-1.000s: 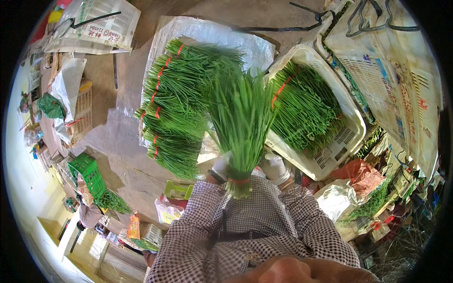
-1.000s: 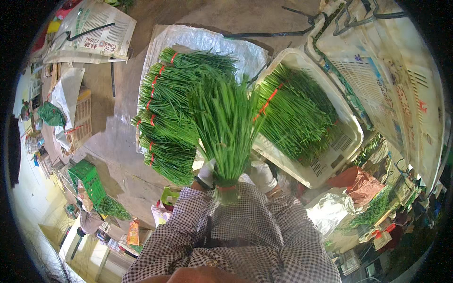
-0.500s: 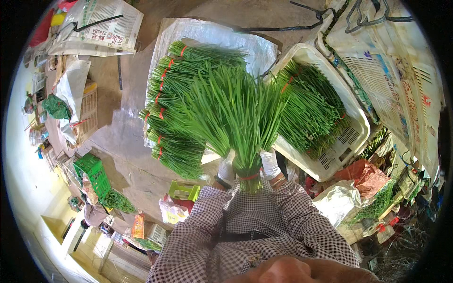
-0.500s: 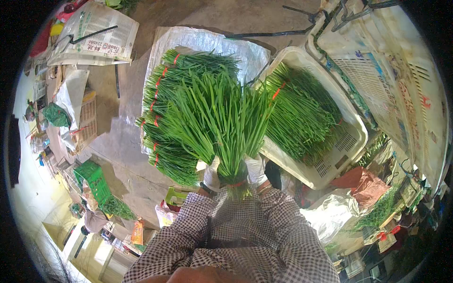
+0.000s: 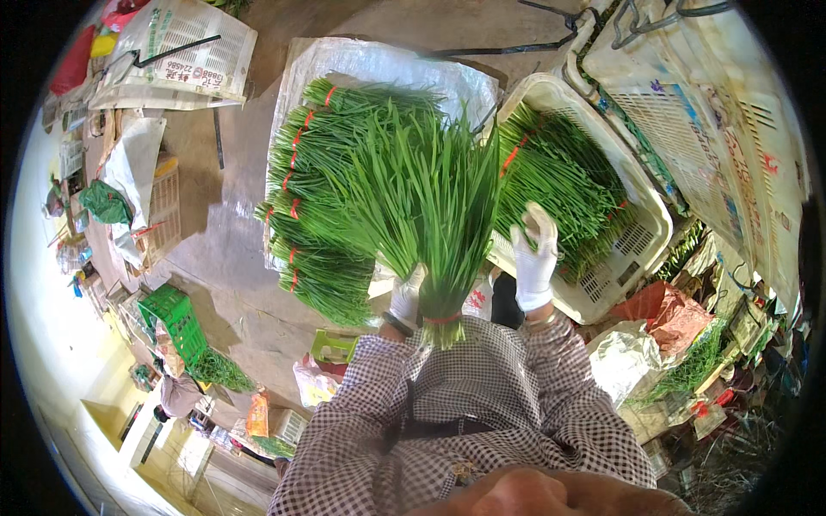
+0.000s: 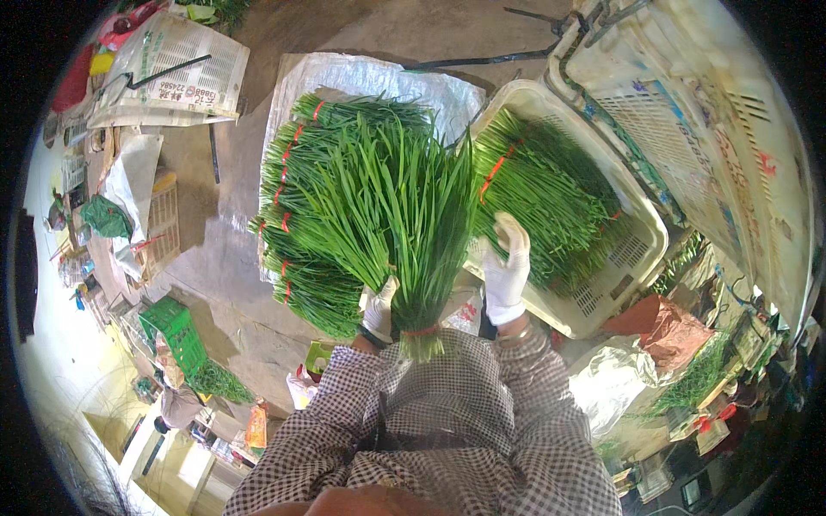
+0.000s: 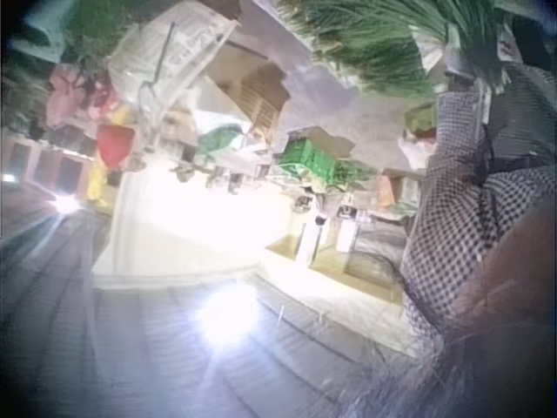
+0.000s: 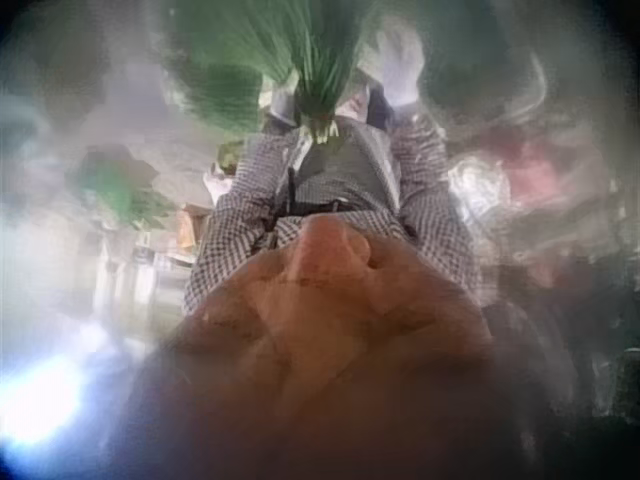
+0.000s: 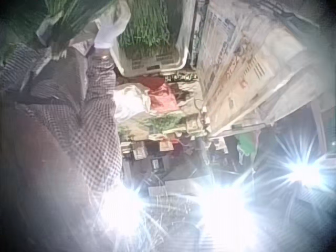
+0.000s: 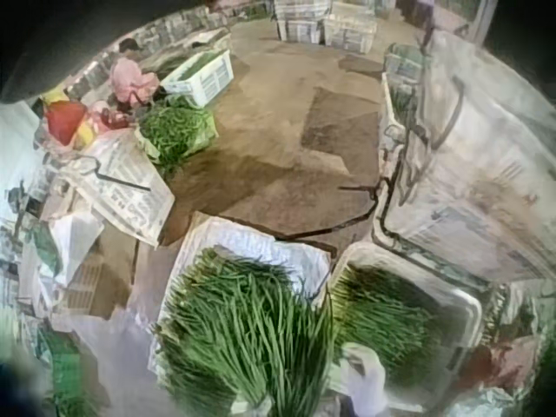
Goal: The person picks up bundles of green leaves and places them one at a time into a white plastic crate.
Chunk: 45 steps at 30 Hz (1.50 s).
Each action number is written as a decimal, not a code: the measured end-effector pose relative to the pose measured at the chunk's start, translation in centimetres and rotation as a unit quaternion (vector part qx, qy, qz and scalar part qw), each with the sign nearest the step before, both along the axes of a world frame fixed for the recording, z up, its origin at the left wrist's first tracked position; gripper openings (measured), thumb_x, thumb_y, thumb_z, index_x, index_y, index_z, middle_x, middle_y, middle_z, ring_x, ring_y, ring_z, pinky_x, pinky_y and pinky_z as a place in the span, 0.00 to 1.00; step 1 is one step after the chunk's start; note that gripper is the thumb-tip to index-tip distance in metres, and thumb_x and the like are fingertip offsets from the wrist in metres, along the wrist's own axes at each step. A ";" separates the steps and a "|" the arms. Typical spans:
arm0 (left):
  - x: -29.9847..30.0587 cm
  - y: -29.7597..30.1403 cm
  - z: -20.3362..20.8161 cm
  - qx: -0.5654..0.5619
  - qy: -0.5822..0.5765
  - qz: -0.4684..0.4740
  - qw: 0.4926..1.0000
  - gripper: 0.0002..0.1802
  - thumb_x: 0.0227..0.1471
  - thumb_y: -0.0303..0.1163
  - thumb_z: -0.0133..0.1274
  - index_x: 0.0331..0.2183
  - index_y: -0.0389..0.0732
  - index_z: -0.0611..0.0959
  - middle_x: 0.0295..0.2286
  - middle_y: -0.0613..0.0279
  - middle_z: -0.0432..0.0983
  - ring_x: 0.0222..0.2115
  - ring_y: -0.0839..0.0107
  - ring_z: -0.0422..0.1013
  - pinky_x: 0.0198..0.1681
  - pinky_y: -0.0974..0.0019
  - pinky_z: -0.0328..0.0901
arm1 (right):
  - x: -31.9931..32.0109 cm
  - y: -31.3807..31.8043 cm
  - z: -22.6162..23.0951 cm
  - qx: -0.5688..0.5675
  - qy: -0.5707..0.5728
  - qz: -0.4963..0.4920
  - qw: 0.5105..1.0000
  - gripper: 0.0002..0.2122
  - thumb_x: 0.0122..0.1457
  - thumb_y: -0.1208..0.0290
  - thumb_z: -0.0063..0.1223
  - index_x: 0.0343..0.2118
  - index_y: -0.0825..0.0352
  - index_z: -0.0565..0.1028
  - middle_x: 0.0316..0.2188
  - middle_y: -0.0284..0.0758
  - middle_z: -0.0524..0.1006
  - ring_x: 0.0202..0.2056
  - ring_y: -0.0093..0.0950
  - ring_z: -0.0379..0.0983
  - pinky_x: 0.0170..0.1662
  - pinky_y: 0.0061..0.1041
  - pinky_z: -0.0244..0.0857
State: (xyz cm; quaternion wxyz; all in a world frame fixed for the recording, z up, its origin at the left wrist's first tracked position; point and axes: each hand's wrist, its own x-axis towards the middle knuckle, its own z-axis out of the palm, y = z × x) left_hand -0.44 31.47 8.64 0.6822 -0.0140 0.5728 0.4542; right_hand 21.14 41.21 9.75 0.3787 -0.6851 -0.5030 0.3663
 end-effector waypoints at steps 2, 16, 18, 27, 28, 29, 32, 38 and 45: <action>0.1 -0.2 -0.4 -0.001 0.015 -0.014 1.000 0.20 0.58 0.34 0.54 0.50 0.37 0.72 0.42 0.59 0.76 0.39 0.65 0.75 0.44 0.62 0.73 | 0.4 4.1 0.3 0.079 0.113 0.117 0.984 0.19 0.50 0.84 0.59 0.47 0.65 0.75 0.45 0.36 0.77 0.39 0.27 0.75 0.45 0.24 0.69; -0.1 0.6 0.6 0.027 0.146 -0.175 0.973 0.21 0.56 0.37 0.58 0.47 0.37 0.75 0.39 0.63 0.77 0.36 0.72 0.74 0.41 0.68 0.70 | -1.4 12.9 -2.4 0.048 -0.170 0.457 0.872 0.12 0.54 0.58 0.56 0.34 0.61 0.77 0.29 0.34 0.74 0.32 0.36 0.74 0.35 0.31 0.68; 0.1 0.1 -0.1 0.014 0.132 -0.139 0.981 0.19 0.55 0.37 0.59 0.46 0.37 0.76 0.39 0.62 0.77 0.37 0.71 0.74 0.42 0.68 0.70 | -1.2 12.3 -2.0 0.011 -0.078 0.403 0.912 0.07 0.54 0.65 0.57 0.34 0.62 0.78 0.29 0.33 0.77 0.30 0.31 0.75 0.34 0.26 0.69; -4.3 -0.1 -5.3 -0.009 0.094 -0.086 0.992 0.16 0.55 0.35 0.59 0.42 0.36 0.78 0.37 0.66 0.77 0.38 0.74 0.72 0.45 0.68 0.67 | 4.4 3.5 -1.9 -0.162 0.195 0.461 0.850 0.09 0.57 0.63 0.57 0.32 0.63 0.80 0.30 0.31 0.80 0.29 0.24 0.76 0.36 0.25 0.70; -4.4 0.7 -5.4 -0.015 0.082 -0.089 0.992 0.16 0.55 0.35 0.59 0.41 0.36 0.79 0.36 0.66 0.77 0.37 0.74 0.72 0.45 0.68 0.67 | 4.8 1.4 -2.4 -0.187 0.104 0.512 0.832 0.10 0.55 0.61 0.59 0.31 0.62 0.81 0.30 0.31 0.80 0.30 0.25 0.76 0.37 0.27 0.70; -5.0 1.2 -5.4 0.008 0.086 -0.117 0.989 0.15 0.55 0.37 0.59 0.39 0.36 0.80 0.34 0.67 0.78 0.34 0.74 0.73 0.43 0.70 0.67 | 4.8 -0.8 -3.0 -0.201 0.016 0.567 0.799 0.11 0.53 0.58 0.60 0.30 0.62 0.81 0.31 0.31 0.80 0.31 0.26 0.76 0.38 0.28 0.69; -7.4 0.6 -5.0 -0.063 0.089 -0.071 0.991 0.20 0.54 0.39 0.60 0.41 0.33 0.78 0.33 0.62 0.78 0.32 0.72 0.74 0.38 0.68 0.70 | 2.6 1.4 1.0 -0.343 -0.028 0.535 0.771 0.09 0.49 0.62 0.64 0.25 0.62 0.79 0.26 0.31 0.79 0.29 0.26 0.75 0.34 0.27 0.68; -9.3 -1.4 -5.8 -0.047 0.167 -0.192 0.966 0.22 0.54 0.40 0.60 0.43 0.31 0.77 0.35 0.61 0.78 0.36 0.73 0.74 0.44 0.68 0.68 | 5.3 8.5 -0.1 -0.009 -0.005 0.231 0.973 0.12 0.49 0.64 0.64 0.38 0.56 0.80 0.26 0.33 0.76 0.25 0.27 0.73 0.30 0.24 0.69; -9.4 -1.1 -3.8 -0.022 0.111 -0.290 0.950 0.18 0.56 0.38 0.58 0.42 0.34 0.78 0.36 0.64 0.78 0.36 0.76 0.72 0.41 0.69 0.67 | 6.1 12.2 -2.4 0.238 -0.444 0.313 0.805 0.20 0.49 0.65 0.57 0.48 0.43 0.77 0.27 0.28 0.69 0.27 0.27 0.70 0.28 0.27 0.67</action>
